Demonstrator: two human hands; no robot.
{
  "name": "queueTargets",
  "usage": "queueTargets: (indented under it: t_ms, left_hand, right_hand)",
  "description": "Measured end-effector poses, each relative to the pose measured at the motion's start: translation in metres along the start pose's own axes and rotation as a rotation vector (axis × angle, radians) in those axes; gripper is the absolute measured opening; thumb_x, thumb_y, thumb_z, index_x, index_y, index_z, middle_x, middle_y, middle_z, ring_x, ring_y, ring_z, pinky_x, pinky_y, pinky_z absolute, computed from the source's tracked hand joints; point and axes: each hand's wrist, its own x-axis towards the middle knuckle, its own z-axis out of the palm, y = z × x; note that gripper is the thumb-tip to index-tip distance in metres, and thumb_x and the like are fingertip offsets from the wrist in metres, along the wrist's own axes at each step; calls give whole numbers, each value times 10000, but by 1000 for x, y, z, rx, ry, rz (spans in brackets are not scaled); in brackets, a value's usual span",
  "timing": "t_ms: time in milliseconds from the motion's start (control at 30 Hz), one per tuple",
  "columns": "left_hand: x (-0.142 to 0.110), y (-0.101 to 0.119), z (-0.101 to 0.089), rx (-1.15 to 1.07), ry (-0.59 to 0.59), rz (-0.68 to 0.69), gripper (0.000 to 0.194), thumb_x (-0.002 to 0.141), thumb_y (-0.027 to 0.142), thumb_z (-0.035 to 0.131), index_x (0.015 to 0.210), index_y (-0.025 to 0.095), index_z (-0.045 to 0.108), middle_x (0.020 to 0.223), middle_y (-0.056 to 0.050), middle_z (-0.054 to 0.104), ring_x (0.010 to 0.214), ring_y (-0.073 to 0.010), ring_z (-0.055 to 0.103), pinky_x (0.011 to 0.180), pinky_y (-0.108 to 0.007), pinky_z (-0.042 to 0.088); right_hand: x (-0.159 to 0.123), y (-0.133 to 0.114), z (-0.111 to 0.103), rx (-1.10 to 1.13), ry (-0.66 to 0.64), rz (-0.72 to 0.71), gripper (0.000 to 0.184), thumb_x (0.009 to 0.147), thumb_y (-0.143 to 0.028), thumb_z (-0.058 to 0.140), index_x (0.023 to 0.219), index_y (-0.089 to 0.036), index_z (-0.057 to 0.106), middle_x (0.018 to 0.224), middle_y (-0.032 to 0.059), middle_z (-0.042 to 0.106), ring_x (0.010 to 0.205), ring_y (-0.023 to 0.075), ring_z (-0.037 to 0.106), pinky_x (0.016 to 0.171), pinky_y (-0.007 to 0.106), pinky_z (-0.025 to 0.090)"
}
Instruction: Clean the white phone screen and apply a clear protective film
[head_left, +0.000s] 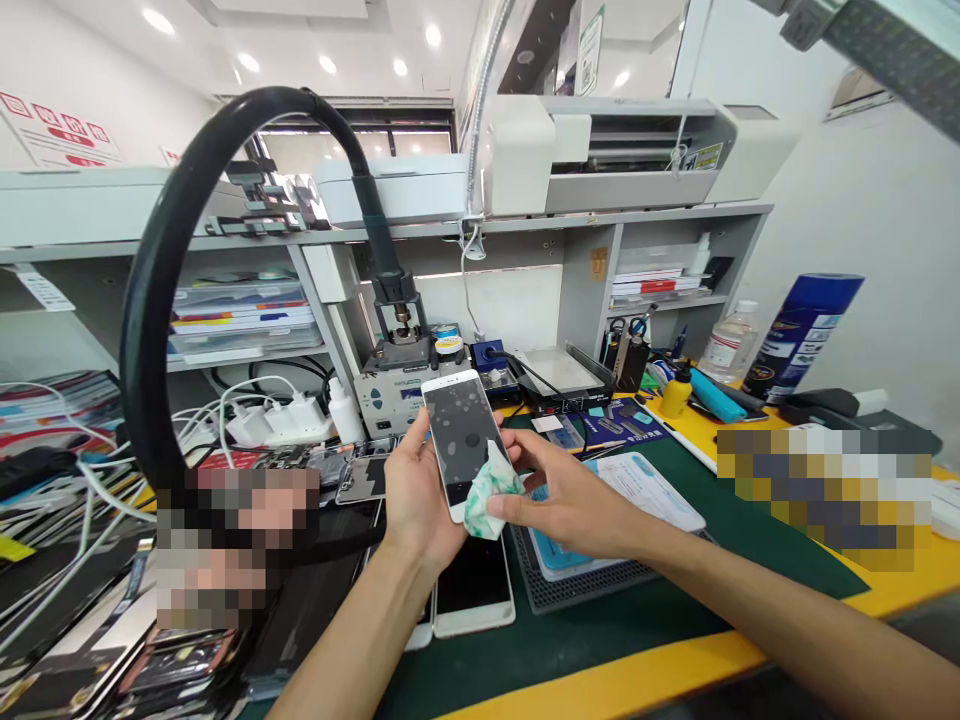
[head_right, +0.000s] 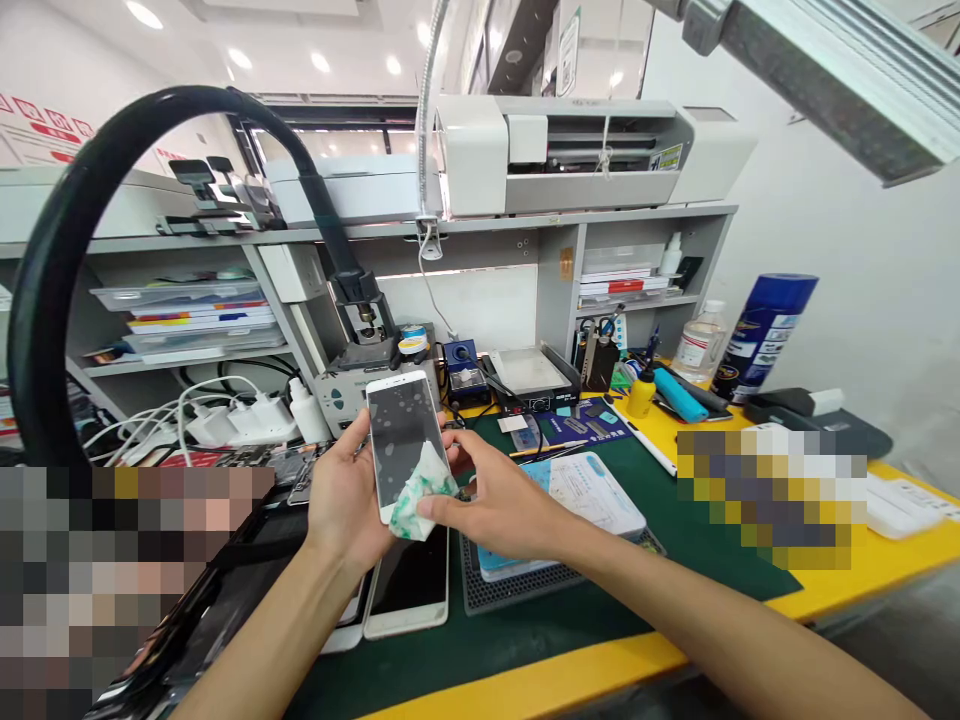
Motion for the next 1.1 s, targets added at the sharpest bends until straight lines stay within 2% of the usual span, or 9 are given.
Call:
queueTargets:
  t_ms: [200, 467, 633, 800, 967, 1100]
  left_hand:
    - [1, 1, -3, 1, -42, -15, 502, 975, 456, 395, 1167, 88, 677, 1002, -163, 748, 878, -308, 728, 815, -465, 583]
    - [2, 2, -2, 43, -25, -16, 503, 979, 439, 390, 1151, 68, 683, 985, -167, 756, 896, -307, 730, 807, -438, 583]
    - [3, 2, -3, 73, -19, -15, 497, 979, 428, 403, 1085, 50, 707, 970, -174, 759, 891, -301, 730, 809, -415, 582]
    - [3, 0, -2, 84, -50, -19, 495, 981, 432, 401, 1077, 61, 714, 967, -162, 761, 864, -292, 732, 795, -408, 582]
    - [2, -3, -1, 105, 4, -24, 436, 966, 421, 454, 1113, 98, 707, 917, -128, 768, 817, -283, 734, 771, -402, 581]
    - [1, -4, 0, 109, -2, -2, 413, 959, 409, 476, 1143, 112, 695, 933, -117, 766, 819, -285, 731, 766, -401, 579]
  right_hand:
    - [1, -8, -11, 41, -73, -26, 400, 855, -319, 694, 1195, -200, 520, 1066, 57, 560, 912, 195, 532, 765, 306, 460]
    - [3, -5, -26, 176, -232, -82, 391, 854, -324, 716, 1182, -199, 545, 1149, 60, 582, 1077, 225, 559, 899, 322, 450]
    - [3, -2, -26, 213, -244, -59, 392, 833, -310, 744, 1161, -190, 566, 1126, 59, 592, 1080, 232, 565, 939, 354, 443]
    - [5, -2, -27, 286, -242, -17, 489, 827, -318, 754, 1258, -195, 560, 1154, 67, 617, 1067, 227, 577, 959, 377, 443]
    - [7, 0, -30, 304, -198, 23, 474, 809, -352, 769, 1215, -183, 592, 1136, 79, 643, 1041, 235, 601, 943, 395, 467]
    - [8, 2, -32, 296, -155, 27, 467, 800, -347, 778, 1204, -188, 605, 1150, 85, 650, 1073, 252, 604, 940, 402, 482]
